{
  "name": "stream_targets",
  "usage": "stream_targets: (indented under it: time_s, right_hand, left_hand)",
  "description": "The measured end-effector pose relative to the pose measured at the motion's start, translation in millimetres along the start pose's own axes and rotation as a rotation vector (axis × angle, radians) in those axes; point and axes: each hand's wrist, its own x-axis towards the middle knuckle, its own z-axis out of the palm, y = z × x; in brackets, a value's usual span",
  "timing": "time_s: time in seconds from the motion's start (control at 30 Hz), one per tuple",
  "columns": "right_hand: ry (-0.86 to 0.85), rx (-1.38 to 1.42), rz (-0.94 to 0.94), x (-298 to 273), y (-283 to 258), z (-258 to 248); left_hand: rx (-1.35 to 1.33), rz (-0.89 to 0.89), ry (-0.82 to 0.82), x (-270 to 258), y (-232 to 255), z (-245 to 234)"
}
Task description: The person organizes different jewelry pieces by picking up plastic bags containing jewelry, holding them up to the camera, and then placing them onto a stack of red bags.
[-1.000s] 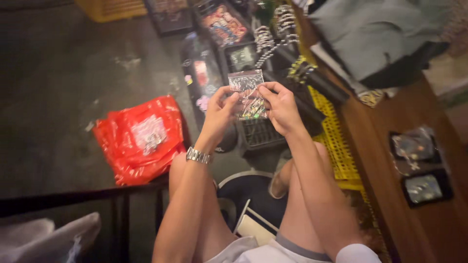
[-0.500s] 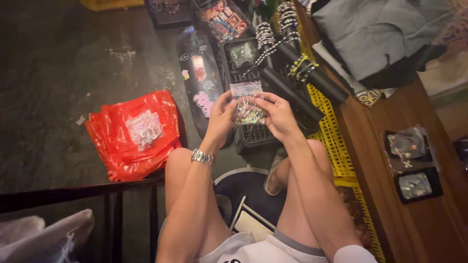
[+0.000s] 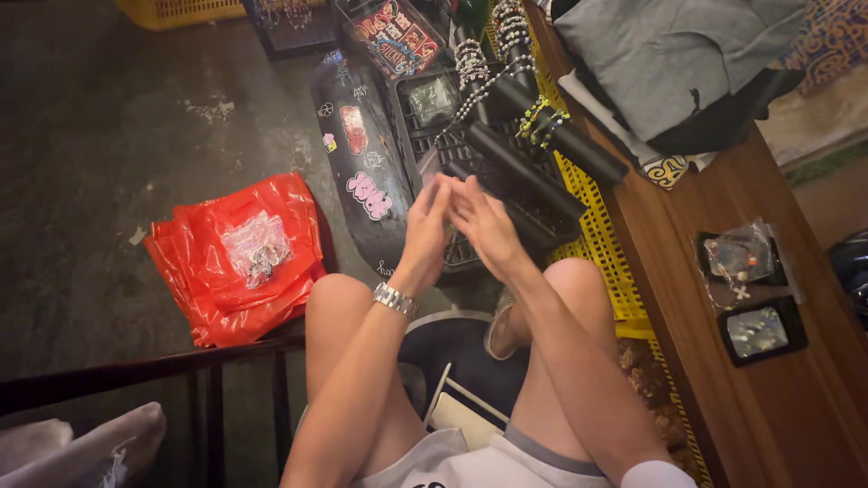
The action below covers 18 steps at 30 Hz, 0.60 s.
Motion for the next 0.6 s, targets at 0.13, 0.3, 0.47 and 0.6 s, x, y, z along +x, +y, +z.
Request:
stream_targets:
  time_s: [0.13,0.3,0.47,0.6]
  right_hand:
    - [0.104,0.128,-0.007,7.8,-7.1,-19.3]
    - [0.315,-0.143,-0.02,26.4,22.9,-68.9]
    - [0.186,-0.054,0.094,21.3,27.7,-61.8]
    - [0.071,-0.011,0.122,19.9,29.8,-56.1]
  left_hand:
    - [-0.219,-0.084,0.0,22.3,-13.4,-23.9]
    - [-0.218,-0.182,-0.28,14.8,25.9,-20.0]
    - [-0.257,-0.249,-0.287,8.5,42.6,-21.1]
    - [-0.287,-0.315,-0.213,-4.6,60.8,-9.5]
